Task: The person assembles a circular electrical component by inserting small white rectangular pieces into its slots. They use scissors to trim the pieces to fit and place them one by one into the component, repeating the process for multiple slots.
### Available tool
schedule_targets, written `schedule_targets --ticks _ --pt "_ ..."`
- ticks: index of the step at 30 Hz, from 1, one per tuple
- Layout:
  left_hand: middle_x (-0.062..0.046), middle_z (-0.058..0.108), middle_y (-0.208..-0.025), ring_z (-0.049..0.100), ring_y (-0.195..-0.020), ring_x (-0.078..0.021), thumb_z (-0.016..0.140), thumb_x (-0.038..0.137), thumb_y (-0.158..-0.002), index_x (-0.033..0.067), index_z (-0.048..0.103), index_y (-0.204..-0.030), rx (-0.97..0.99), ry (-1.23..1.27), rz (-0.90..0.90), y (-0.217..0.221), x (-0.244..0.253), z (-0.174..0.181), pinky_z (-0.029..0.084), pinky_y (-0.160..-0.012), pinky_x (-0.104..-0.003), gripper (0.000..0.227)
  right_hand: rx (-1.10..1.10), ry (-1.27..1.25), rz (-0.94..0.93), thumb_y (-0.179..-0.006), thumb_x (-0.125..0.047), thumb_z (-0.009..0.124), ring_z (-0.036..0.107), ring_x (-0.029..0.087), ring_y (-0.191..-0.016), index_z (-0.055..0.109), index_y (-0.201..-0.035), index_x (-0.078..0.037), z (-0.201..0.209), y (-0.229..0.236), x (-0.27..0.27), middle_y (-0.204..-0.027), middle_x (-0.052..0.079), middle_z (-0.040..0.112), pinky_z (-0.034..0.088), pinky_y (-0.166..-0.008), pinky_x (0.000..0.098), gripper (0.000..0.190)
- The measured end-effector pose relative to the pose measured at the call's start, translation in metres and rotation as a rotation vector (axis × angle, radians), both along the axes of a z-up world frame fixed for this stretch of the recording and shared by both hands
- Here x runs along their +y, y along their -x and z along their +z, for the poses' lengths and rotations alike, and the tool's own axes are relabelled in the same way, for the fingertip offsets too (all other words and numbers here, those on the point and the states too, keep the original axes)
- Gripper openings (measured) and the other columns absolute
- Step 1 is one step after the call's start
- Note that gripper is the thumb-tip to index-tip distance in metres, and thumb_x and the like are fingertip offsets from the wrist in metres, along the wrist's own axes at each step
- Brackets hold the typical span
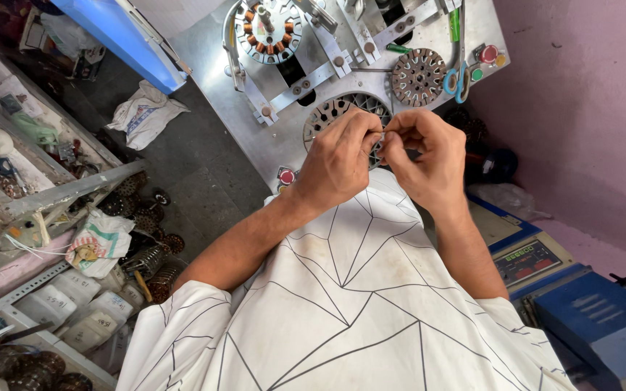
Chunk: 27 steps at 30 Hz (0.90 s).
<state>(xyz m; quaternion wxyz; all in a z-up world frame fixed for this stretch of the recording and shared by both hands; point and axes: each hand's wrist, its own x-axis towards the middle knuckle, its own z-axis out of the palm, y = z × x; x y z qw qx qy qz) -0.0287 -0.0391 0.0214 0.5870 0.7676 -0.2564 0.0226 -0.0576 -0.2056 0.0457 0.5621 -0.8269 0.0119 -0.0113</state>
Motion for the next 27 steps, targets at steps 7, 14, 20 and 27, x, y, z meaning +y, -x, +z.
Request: schedule_targets --ticks 7,14,20,27 --pt "-0.015 0.058 -0.091 0.062 -0.083 -0.0359 0.058 -0.002 -0.095 0.0028 0.052 -0.101 0.081 -0.092 -0.035 -0.005 0.001 -0.008 0.05 -0.075 -0.046 0.01 -0.275 0.297 0.068 -0.089 0.012 0.067 0.065 0.021 -0.073 0.06 -0.104 0.003 -0.007 0.006 0.005 -0.093 0.012 0.062 0.053 -0.064 0.0308 0.019" --pt "-0.008 0.066 -0.107 0.071 -0.097 -0.014 0.068 0.015 -0.104 0.0006 0.062 -0.111 0.387 0.397 -0.207 -0.013 0.004 -0.003 0.063 -0.084 -0.03 0.017 0.189 -1.052 -0.255 -0.104 -0.003 0.064 0.065 0.016 -0.076 0.063 -0.109 -0.001 -0.027 0.013 -0.006 -0.094 0.008 0.069 0.054 -0.068 0.0294 0.004" --pt "-0.005 0.068 -0.097 0.073 -0.087 -0.011 0.07 0.01 -0.103 0.0011 0.065 -0.103 0.281 0.272 -0.103 -0.01 0.002 -0.004 0.062 -0.076 -0.027 0.01 0.333 -1.216 -0.218 -0.104 -0.004 0.064 0.066 0.018 -0.073 0.064 -0.108 0.001 -0.038 0.021 -0.003 -0.086 0.01 0.068 0.053 -0.065 0.0304 0.006" --pt "-0.005 0.064 -0.094 0.065 -0.079 -0.0162 0.068 0.007 -0.104 0.0032 0.061 -0.103 0.155 0.101 -0.091 -0.012 0.006 -0.011 0.054 -0.072 -0.033 0.008 0.084 -0.709 -0.161 -0.101 0.006 0.067 0.066 0.015 -0.075 0.063 -0.11 0.003 -0.028 0.024 -0.004 -0.093 0.011 0.07 0.055 -0.063 0.0289 0.011"
